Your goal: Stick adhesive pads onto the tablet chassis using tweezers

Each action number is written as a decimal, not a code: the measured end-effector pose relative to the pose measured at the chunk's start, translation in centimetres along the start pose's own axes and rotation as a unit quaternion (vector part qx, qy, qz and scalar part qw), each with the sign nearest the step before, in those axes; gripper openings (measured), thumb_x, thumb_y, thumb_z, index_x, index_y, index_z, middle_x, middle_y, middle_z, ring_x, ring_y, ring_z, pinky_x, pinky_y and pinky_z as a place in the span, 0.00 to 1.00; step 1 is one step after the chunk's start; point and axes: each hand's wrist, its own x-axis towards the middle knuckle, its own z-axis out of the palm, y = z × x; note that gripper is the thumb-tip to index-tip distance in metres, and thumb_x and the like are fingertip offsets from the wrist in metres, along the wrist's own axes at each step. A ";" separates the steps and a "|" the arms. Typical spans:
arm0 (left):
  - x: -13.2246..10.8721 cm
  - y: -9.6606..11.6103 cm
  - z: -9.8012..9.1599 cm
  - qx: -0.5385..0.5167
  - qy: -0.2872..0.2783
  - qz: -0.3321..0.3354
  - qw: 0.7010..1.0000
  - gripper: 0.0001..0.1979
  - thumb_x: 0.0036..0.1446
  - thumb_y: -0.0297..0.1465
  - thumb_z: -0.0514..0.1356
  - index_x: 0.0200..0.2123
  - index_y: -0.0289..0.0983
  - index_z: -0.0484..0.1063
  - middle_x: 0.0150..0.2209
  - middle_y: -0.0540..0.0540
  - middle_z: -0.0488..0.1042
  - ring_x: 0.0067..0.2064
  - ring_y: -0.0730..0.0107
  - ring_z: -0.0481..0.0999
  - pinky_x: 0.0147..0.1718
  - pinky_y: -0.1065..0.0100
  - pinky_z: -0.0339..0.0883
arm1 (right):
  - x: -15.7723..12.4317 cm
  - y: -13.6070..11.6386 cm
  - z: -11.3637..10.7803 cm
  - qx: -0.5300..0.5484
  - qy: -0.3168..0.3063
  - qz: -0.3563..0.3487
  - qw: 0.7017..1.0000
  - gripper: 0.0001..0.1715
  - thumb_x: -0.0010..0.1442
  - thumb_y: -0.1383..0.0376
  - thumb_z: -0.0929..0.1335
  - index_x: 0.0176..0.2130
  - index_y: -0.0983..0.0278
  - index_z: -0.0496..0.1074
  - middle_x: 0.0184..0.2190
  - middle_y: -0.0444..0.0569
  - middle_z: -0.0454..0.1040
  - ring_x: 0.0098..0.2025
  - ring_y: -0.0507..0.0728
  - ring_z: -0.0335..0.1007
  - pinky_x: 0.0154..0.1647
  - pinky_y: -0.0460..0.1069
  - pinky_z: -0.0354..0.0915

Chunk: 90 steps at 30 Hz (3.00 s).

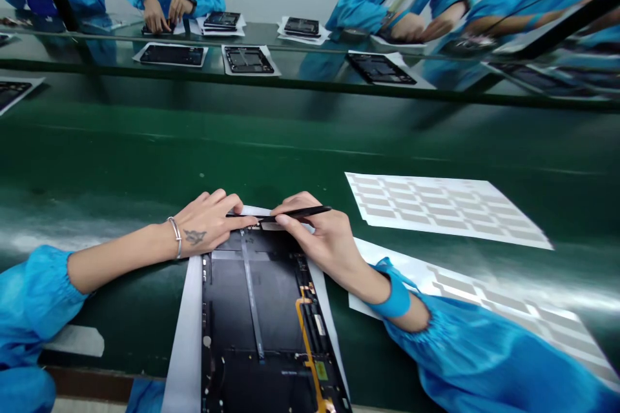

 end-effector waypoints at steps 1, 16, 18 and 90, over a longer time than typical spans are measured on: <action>0.0 0.0 0.0 0.001 0.000 -0.001 1.000 0.23 0.63 0.25 0.53 0.60 0.48 0.64 0.51 0.45 0.66 0.44 0.62 0.63 0.39 0.64 0.60 | -0.1 0.0 0.0 -0.001 0.003 0.000 1.000 0.13 0.65 0.59 0.66 0.32 0.61 0.75 0.30 0.50 0.77 0.36 0.58 0.74 0.36 0.51 0.69; 0.1 -0.1 0.0 0.000 0.006 0.004 1.000 0.24 0.62 0.25 0.54 0.60 0.48 0.64 0.50 0.45 0.67 0.44 0.63 0.63 0.38 0.65 0.60 | -0.1 -0.2 -0.1 -0.023 -0.006 -0.078 0.997 0.07 0.64 0.67 0.66 0.36 0.60 0.75 0.29 0.48 0.76 0.35 0.57 0.71 0.35 0.52 0.68; 0.1 0.0 -0.1 0.001 0.003 0.004 1.000 0.24 0.63 0.25 0.54 0.60 0.48 0.64 0.50 0.44 0.67 0.43 0.62 0.63 0.38 0.65 0.60 | -0.2 -0.4 -0.1 -0.019 -0.006 -0.101 0.995 0.06 0.64 0.69 0.66 0.37 0.60 0.74 0.28 0.48 0.75 0.34 0.57 0.70 0.35 0.52 0.68; 4.5 1.8 -0.8 0.053 -0.027 0.061 0.996 0.29 0.62 0.22 0.54 0.63 0.53 0.61 0.44 0.41 0.68 0.43 0.59 0.67 0.36 0.64 0.62 | -1.6 1.7 -3.0 0.099 0.137 0.228 0.959 0.17 0.57 0.51 0.71 0.31 0.63 0.77 0.27 0.48 0.77 0.30 0.57 0.74 0.33 0.51 0.70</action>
